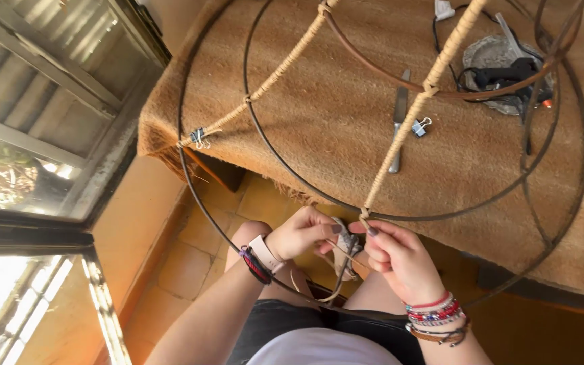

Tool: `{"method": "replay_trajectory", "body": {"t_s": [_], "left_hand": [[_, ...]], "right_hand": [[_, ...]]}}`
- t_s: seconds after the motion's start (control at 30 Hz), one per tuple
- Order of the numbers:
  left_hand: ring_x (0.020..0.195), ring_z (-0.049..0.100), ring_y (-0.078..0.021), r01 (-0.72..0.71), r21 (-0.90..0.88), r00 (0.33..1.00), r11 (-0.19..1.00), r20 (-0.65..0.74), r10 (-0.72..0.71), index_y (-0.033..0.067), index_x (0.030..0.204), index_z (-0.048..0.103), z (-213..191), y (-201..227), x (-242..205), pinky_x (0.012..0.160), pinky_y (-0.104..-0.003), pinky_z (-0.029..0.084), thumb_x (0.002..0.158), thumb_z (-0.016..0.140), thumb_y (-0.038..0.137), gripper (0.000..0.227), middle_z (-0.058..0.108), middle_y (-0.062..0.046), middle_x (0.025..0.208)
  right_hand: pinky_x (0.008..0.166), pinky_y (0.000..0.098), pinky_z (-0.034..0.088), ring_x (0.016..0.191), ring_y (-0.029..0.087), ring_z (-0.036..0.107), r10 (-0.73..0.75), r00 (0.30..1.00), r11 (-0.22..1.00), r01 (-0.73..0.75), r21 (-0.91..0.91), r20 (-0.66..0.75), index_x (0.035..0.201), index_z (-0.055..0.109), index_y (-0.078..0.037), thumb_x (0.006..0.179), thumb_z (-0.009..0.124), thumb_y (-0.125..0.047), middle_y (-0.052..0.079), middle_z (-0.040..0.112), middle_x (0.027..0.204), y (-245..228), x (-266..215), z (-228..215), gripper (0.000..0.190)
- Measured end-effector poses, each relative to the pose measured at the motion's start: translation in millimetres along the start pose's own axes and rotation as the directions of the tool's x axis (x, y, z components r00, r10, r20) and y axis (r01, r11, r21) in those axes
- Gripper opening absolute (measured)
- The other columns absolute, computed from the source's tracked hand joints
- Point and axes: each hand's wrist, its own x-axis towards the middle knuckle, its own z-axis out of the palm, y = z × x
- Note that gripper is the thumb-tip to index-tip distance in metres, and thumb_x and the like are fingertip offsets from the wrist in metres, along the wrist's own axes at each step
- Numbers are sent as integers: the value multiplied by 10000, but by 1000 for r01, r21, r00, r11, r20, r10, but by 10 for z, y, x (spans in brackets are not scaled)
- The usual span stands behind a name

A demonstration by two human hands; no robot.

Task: Wrap and tie twine around a metal lampshade frame to secure the structure

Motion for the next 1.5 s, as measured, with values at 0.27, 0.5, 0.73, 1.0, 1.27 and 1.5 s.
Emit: {"method": "replay_trajectory", "body": {"t_s": [0.27,0.5,0.73,1.0,1.27,1.5], "left_hand": [[536,586,-188,160,987,792,25,-113,-599,102,715,616,140,667,67,529,-349,531,1118,283,476,644,553,-8,599],[631,666,-261,377,918,920,121,-356,-161,80,985,702,-491,-233,39,475,-395,563,1053,459,158,264,628,-172,1041],[1014,670,-451,443,-287,549,849,-661,-511,37,1400,568,-441,288,-340,776,-560,561,1005,465,324,498,637,-311,1218],[1151,698,-320,21,474,972,880,-215,93,147,1348,636,166,81,174,963,-463,598,966,566,37,404,689,-126,1320],[777,721,-350,115,765,982,634,-185,45,180,865,704,-68,349,126,664,-466,588,1014,572,382,283,732,-65,765],[563,530,-286,-262,874,941,410,137,309,136,808,524,593,1036,-371,514,-429,386,858,615,95,112,507,-53,673]], "right_hand": [[459,226,167,543,73,255,-14,992,1000,14,8,128,1144,702,91,958,553,31,299,734,1174,68,158,-184,246],[426,206,161,511,62,236,-11,988,1000,8,17,154,1184,702,64,957,543,35,280,734,1177,22,183,-213,278],[390,138,175,487,-15,244,-6,967,978,59,-201,253,1144,705,126,1012,530,-36,-49,300,651,-38,227,-282,272],[888,304,540,874,177,748,-359,933,465,180,-866,2,966,839,-189,966,701,-164,38,794,797,139,608,-651,140],[911,441,591,1026,332,733,-290,950,482,251,-839,118,1237,720,-79,899,675,-18,189,761,1029,198,654,-279,346],[648,339,500,786,238,643,39,963,995,-12,-102,268,1258,690,150,951,635,-271,200,734,927,-162,-218,-79,524]]}}
